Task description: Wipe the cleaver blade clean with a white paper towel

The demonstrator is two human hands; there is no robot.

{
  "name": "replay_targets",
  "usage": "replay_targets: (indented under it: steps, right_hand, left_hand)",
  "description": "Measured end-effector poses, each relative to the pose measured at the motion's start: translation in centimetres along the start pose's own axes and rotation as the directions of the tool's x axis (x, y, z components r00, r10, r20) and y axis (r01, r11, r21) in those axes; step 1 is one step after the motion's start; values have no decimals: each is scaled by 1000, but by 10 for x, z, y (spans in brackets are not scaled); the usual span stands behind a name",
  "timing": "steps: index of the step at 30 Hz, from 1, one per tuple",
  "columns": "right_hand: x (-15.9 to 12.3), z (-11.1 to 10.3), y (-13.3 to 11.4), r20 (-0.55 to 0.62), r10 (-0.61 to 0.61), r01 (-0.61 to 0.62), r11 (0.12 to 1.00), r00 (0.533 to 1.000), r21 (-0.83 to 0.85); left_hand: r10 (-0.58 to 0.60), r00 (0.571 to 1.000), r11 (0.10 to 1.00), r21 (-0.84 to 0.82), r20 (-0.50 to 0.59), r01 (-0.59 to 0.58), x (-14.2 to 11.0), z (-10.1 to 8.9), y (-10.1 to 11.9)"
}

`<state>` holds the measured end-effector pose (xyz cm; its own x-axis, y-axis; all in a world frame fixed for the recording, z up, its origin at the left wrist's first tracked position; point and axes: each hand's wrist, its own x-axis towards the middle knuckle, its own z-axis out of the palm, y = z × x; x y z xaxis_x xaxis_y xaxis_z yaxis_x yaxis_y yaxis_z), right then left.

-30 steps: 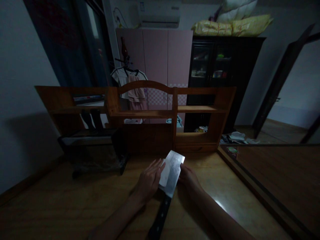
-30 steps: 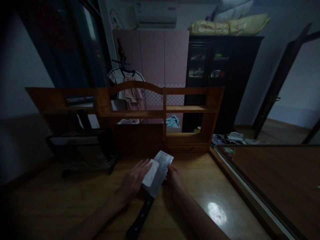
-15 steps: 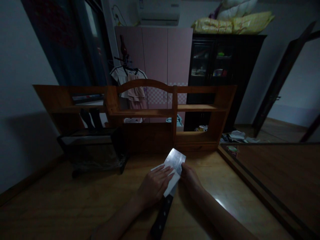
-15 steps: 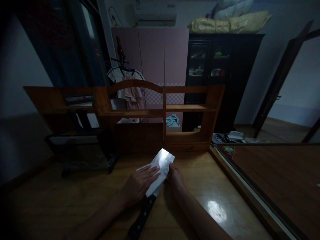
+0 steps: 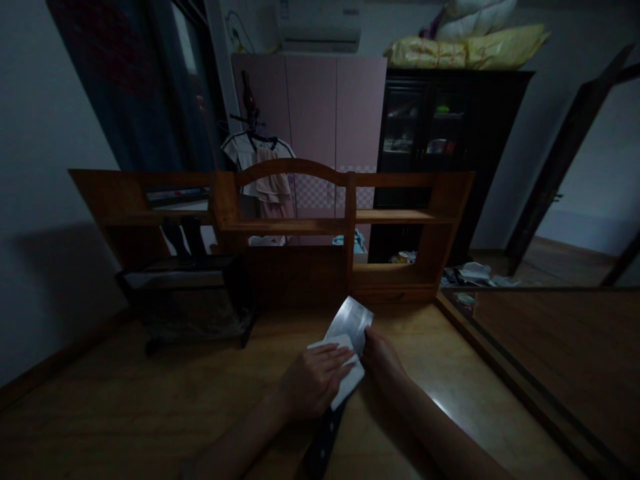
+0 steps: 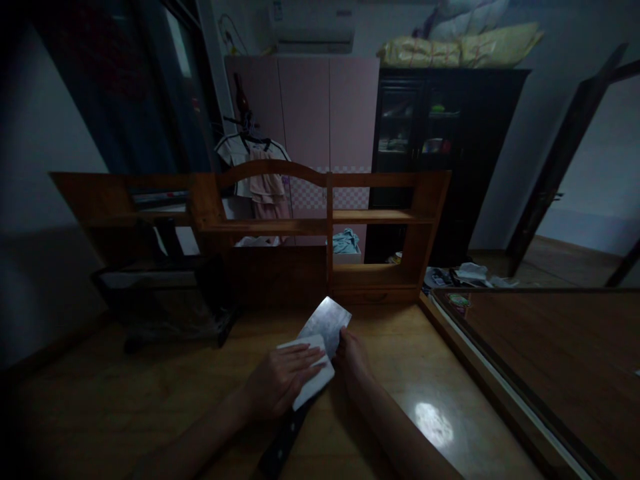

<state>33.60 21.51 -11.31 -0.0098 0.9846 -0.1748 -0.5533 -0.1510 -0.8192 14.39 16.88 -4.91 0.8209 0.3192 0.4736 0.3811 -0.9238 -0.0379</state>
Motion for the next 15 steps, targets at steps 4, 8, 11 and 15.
replay_targets:
  steps: [4,8,11,15]
  right_hand:
    - [-2,3,-2,8,22,-22,1000,1000,1]
    - [-8,9,-6,38,20,-21,999,999,25]
    - [-10,12,-8,54,-4,3,1000,999,14]
    - [-8,10,-6,4,-24,24,999,1000,-21]
  left_hand:
    - [-13,1000,1000,-6,8,13,2,2,2]
    - [-108,993,994,13,-38,109,0,3,-3]
    - [-196,977,979,47,-84,200,-2,6,-9]
    - [-316,939,940,91,-134,329,-6,13,-17]
